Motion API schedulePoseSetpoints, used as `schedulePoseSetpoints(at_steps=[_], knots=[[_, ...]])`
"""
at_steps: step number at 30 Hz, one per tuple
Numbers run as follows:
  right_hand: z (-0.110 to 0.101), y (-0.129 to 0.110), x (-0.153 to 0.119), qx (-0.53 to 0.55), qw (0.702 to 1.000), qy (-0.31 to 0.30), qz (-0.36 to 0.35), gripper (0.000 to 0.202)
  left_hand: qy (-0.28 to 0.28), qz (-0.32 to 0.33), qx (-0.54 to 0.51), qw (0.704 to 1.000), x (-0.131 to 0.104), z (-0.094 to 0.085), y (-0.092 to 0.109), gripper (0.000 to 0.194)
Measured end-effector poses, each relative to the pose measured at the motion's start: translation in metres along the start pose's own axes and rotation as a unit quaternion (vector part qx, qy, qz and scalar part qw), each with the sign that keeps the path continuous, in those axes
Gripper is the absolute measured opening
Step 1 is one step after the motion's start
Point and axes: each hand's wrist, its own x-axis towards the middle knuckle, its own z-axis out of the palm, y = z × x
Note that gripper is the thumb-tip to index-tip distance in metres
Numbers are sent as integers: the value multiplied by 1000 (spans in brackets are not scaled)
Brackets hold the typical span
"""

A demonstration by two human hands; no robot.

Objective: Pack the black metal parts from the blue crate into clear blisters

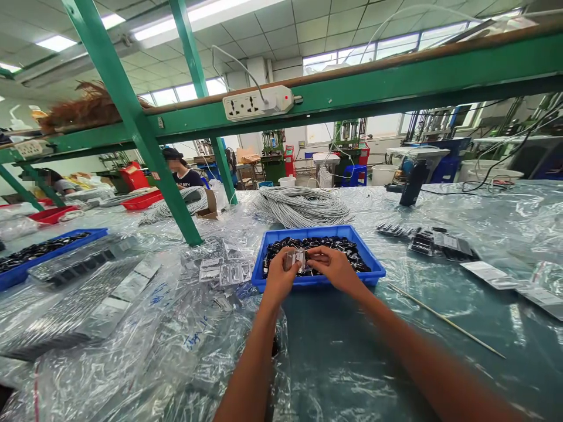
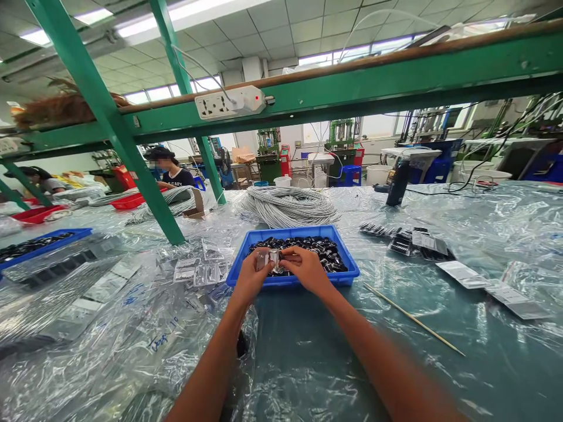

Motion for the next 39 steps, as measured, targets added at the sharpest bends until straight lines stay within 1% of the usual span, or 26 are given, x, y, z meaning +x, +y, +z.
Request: schedulePoseSetpoints(at_steps=[3, 6, 8, 10, 11, 13, 14, 15, 16, 18, 19, 21, 22, 23, 24, 26, 28, 30, 31, 32, 33, 35, 36, 37, 38, 39], knots=[[-10, 7, 5, -30, 999, -17, 14, 22, 41, 17, 67, 997, 1, 0, 4, 24], [-11, 8, 8, -123, 992, 31, 5, 22, 133, 10, 133, 982, 5, -10, 4, 23], [-4, 1, 6, -226, 970, 79, -45, 27, 212, -2, 163, 964, 9, -22, 4, 21], [11, -11, -3, -294, 946, 75, -111, 29, 304, 4, 171, 937, 12, -37, 4, 28], [21, -19, -10, -303, 942, 39, -137, 27, 353, 16, 176, 919, 13, -45, 4, 34], [46, -32, -29, -301, 935, -90, -162, 19, 444, 53, 202, 871, 14, -58, 5, 41], [60, -37, -39, -309, 923, -164, -162, 17, 475, 74, 220, 849, 14, -62, 6, 40], [72, -42, -50, -335, 903, -220, -156, 22, 493, 91, 234, 833, 14, -65, 6, 38], [82, -45, -59, -371, 881, -254, -149, 25, 496, 104, 243, 827, 14, -67, 6, 35], [92, -48, -68, -427, 848, -284, -134, 19, 475, 123, 249, 835, 14, -68, 6, 29], [92, -49, -69, -436, 841, -293, -128, 19, 462, 132, 253, 840, 14, -66, 6, 27], [82, -51, -61, -409, 849, -313, -120, 24, 441, 151, 269, 843, 13, -62, 5, 27], [74, -51, -53, -381, 865, -306, -114, 25, 433, 161, 279, 842, 13, -59, 5, 27], [64, -51, -44, -356, 886, -277, -106, 27, 426, 169, 288, 841, 13, -57, 5, 27], [53, -50, -34, -339, 908, -226, -98, 31, 418, 176, 295, 841, 12, -55, 5, 27], [27, -47, -14, -332, 934, -99, -85, 42, 395, 187, 304, 846, 13, -51, 4, 26], [-5, -44, 2, -352, 933, -1, -77, 45, 364, 193, 310, 857, 13, -47, 2, 25], [-44, -42, 10, -382, 923, 33, -44, 39, 318, 193, 320, 871, 13, -39, -4, 25], [-64, -42, 10, -408, 912, 22, -5, 34, 286, 193, 326, 880, 13, -33, -8, 26], [-84, -41, 6, -447, 893, -12, 49, 28, 244, 195, 334, 889, 11, -26, -12, 28], [-102, -40, -1, -491, 862, -61, 112, 24, 188, 201, 343, 898, 9, -16, -16, 30], [-130, -38, -24, -560, 782, -163, 222, 19, 43, 222, 367, 902, 1, 5, -24, 36], [-140, -35, -39, -578, 748, -196, 259, 20, -33, 234, 385, 892, -4, 16, -26, 38], [-147, -33, -54, -585, 729, -215, 281, 21, -98, 239, 410, 875, -8, 25, -29, 40], [-153, -29, -68, -583, 725, -225, 291, 23, -139, 230, 443, 855, -12, 31, -30, 41], [-158, -25, -80, -570, 734, -227, 291, 25, -158, 207, 482, 837, -13, 35, -32, 42]])
